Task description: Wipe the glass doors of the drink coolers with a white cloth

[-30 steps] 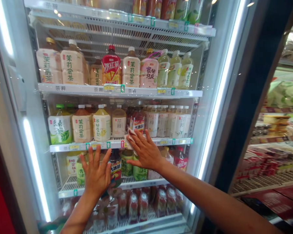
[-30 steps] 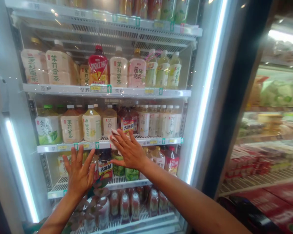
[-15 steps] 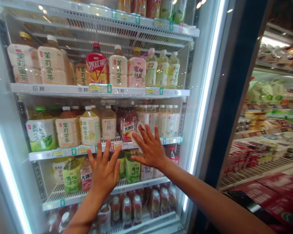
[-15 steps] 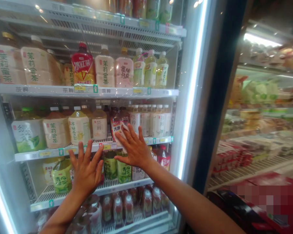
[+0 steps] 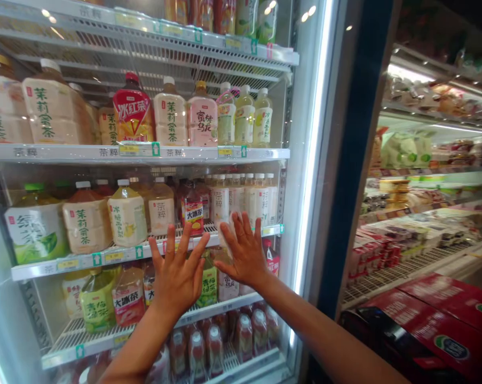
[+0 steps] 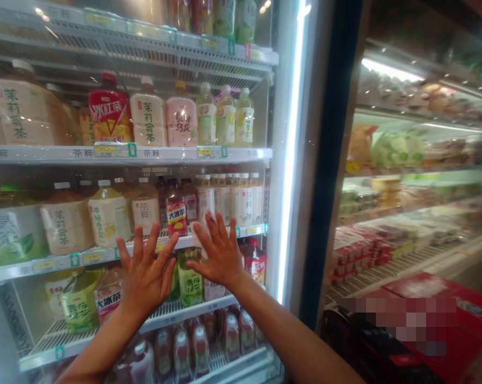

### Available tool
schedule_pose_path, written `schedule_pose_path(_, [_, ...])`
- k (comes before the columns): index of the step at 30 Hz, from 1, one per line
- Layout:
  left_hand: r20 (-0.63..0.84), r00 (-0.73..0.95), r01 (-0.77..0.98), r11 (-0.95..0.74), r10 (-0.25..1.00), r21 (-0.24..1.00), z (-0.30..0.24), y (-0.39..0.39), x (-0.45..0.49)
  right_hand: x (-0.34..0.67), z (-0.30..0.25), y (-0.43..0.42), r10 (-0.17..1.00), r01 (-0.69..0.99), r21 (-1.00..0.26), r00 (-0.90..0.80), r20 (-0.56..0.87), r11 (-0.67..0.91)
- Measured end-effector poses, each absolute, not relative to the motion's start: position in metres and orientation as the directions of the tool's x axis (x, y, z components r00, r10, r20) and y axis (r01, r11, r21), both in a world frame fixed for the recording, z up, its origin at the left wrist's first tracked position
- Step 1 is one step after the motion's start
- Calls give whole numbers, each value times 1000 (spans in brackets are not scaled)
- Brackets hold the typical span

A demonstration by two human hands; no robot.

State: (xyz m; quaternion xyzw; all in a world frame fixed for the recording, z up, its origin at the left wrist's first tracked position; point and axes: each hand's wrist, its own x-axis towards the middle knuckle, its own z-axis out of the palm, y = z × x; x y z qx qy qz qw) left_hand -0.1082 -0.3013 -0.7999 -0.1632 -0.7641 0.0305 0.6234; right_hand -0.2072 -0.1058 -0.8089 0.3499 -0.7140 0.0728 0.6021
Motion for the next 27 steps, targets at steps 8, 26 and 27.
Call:
schedule_pose_path(8, [938,-152,227,935,311,-273,-795,-295,-116,-221,-773,-80,-288,-569,208,-52,956,796])
schedule_pose_path(26, [932,-144,215,930,332,-298,-790,-280,-123,-229,-776,-57,-117,-602,47,-78,990,797])
schedule_pose_path(27, [931,-143,217,929,335,-301,-791,-279,-123,-226,-793,-58,-132,-605,51,-90,987,795])
